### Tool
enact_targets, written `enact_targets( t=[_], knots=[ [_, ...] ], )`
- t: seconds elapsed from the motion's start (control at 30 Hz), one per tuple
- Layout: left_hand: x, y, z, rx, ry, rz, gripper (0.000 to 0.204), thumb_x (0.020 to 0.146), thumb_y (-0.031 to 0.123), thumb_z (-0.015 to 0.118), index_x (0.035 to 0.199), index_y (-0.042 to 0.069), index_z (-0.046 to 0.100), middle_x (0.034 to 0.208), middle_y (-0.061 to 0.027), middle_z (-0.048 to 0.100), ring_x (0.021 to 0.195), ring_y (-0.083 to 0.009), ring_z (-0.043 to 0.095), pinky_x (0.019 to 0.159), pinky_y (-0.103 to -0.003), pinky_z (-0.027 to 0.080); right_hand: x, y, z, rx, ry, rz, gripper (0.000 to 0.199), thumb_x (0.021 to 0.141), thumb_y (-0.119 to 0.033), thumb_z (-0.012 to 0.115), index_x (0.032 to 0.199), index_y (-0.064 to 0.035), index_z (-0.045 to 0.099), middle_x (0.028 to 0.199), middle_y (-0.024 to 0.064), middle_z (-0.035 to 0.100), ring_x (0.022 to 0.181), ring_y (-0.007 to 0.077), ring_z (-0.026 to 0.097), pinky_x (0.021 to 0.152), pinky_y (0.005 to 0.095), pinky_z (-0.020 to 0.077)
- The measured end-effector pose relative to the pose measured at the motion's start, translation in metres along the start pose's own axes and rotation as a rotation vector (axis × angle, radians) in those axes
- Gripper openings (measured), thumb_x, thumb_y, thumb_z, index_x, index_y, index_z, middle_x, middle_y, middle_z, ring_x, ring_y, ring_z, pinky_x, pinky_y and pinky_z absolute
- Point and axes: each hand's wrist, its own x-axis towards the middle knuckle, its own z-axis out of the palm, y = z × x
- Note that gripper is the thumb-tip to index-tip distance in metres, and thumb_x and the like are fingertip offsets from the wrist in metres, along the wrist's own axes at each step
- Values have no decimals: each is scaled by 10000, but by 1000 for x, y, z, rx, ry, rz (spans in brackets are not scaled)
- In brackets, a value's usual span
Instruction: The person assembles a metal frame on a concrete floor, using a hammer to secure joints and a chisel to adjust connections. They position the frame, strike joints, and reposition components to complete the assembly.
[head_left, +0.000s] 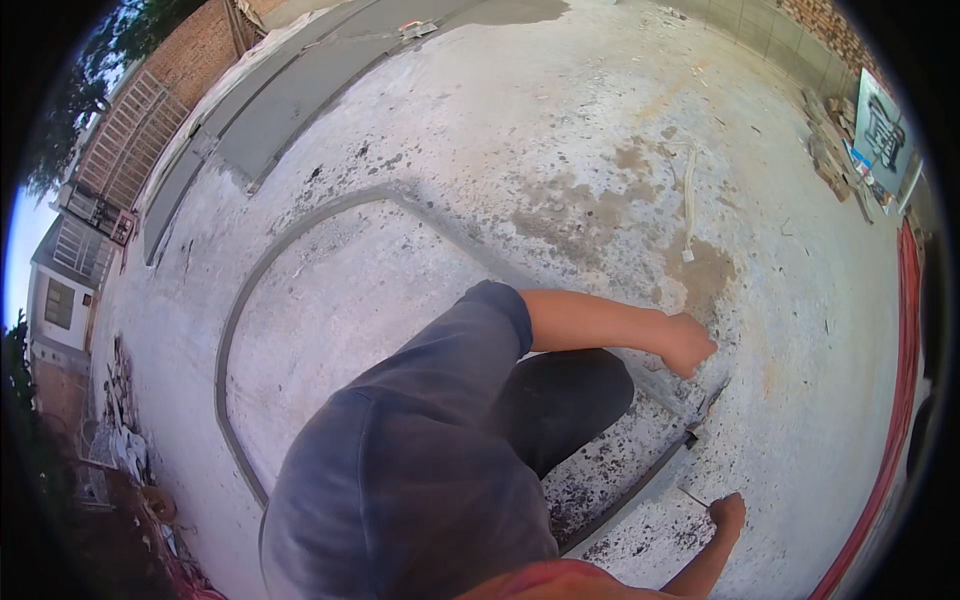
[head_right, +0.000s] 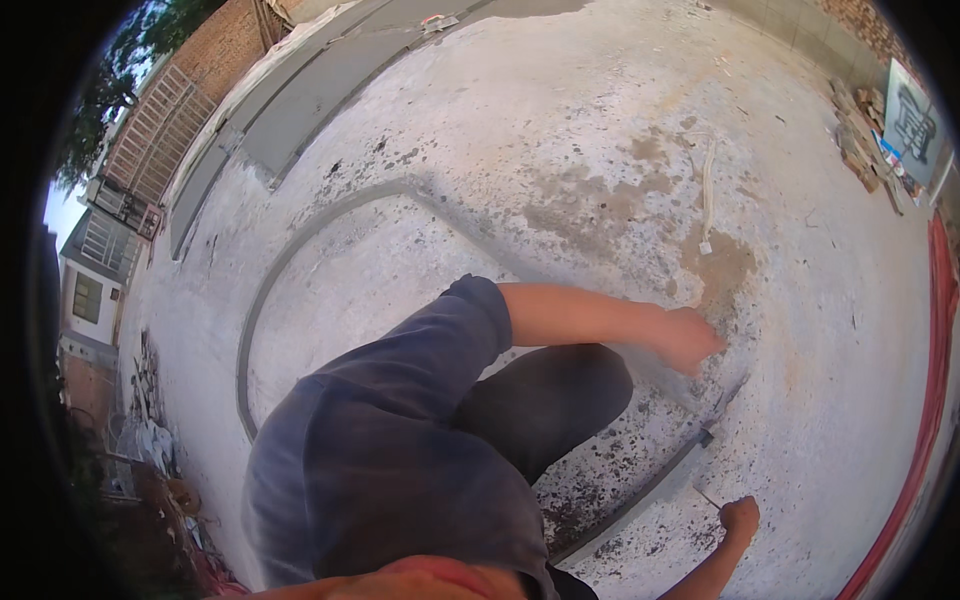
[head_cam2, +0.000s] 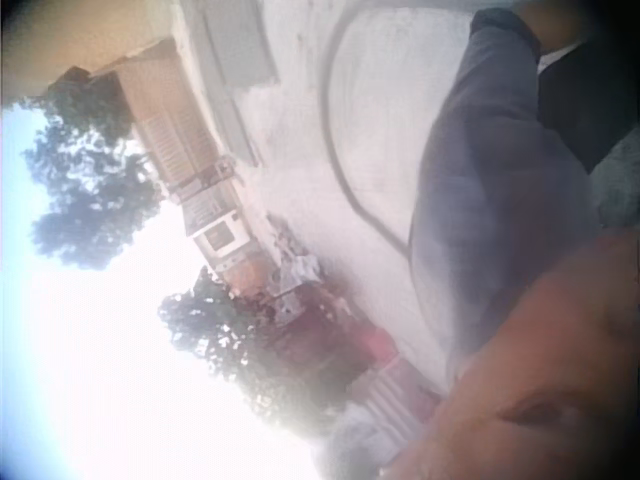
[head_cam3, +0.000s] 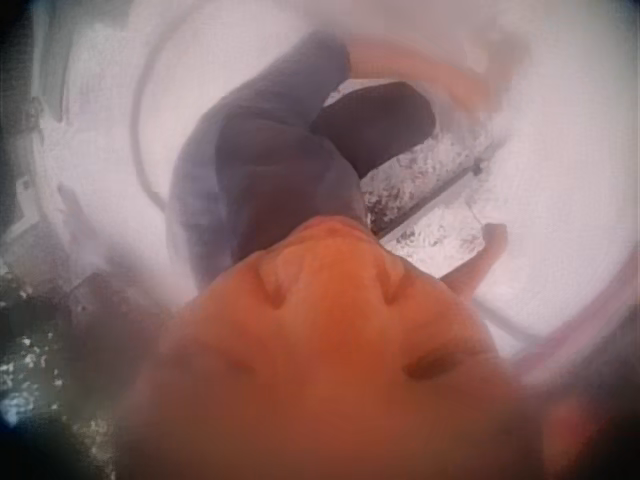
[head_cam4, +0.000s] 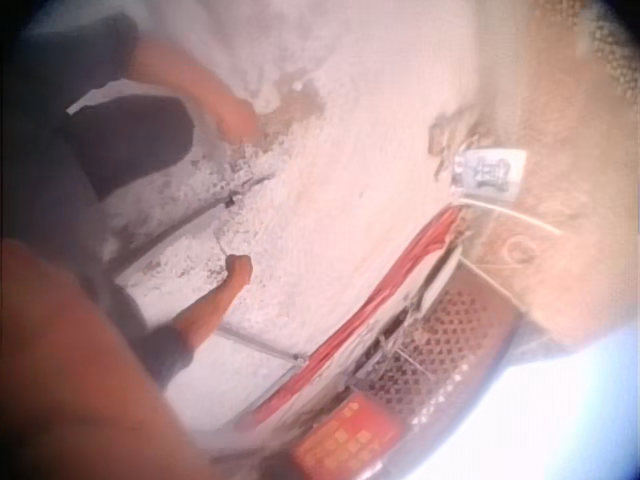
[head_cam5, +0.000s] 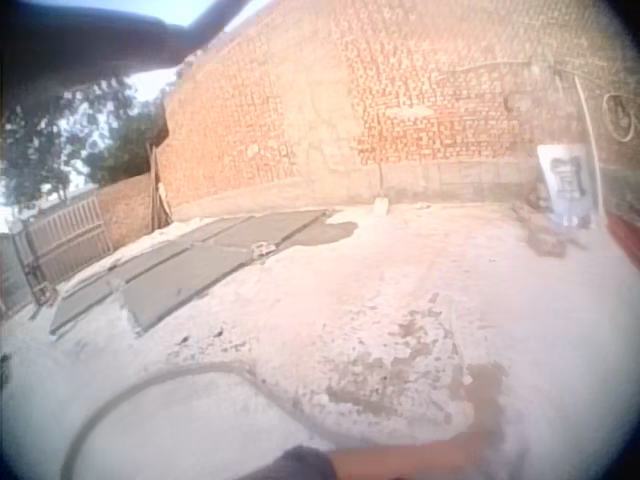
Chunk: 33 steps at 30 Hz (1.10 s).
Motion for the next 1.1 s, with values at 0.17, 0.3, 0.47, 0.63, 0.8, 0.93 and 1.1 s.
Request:
enact_targets(
  t=[0.17,0.3,0.47,0.63,0.8,0.93,1.1],
  knots=[
    [-91,113,-60,-100,226,113,428,855,362,734,1068,16,602,864,-181,705,868,-423,695,737,-539,531,46,-28,-1,-56,-176,-89,340,814,-122,620,1104,48,672,1197,291,691,1162,437,661,987,497,525],
    [-115,105,34,45,28,119,302,807,256,743,987,34,645,861,-148,718,845,-379,713,705,-529,536,93,-15,10,-36,-217,-85,269,808,-54,678,1021,109,665,1038,295,731,923,414,753,774,476,603],
    [-177,69,57,314,-485,48,113,728,160,738,784,62,744,879,-124,759,844,-341,729,649,-497,552,94,-31,5,25,-291,-88,200,725,48,804,812,132,645,814,269,722,704,367,757,613,478,598],
    [-207,67,26,228,-262,-74,99,749,116,711,817,48,734,851,-137,748,835,-344,725,650,-492,555,121,-5,25,134,-312,-43,304,694,100,821,846,126,558,754,267,681,664,380,735,511,495,583],
    [-217,54,16,182,-113,-112,89,776,75,668,852,38,696,814,-165,718,839,-379,712,673,-516,548,134,14,31,242,-359,49,348,699,135,793,904,124,512,809,286,659,649,384,703,481,500,611],
    [-235,44,26,80,157,-134,87,775,80,657,843,33,684,830,-181,705,826,-407,700,679,-522,543,111,13,40,446,-134,-9,296,697,147,766,885,102,542,803,280,657,592,359,668,470,483,601],
    [-260,55,7,57,214,-196,93,785,78,634,848,23,674,855,-187,699,853,-409,696,695,-519,542,87,2,33,421,-112,-70,283,701,141,764,877,100,547,791,276,655,582,354,662,463,480,591]
  ],
)
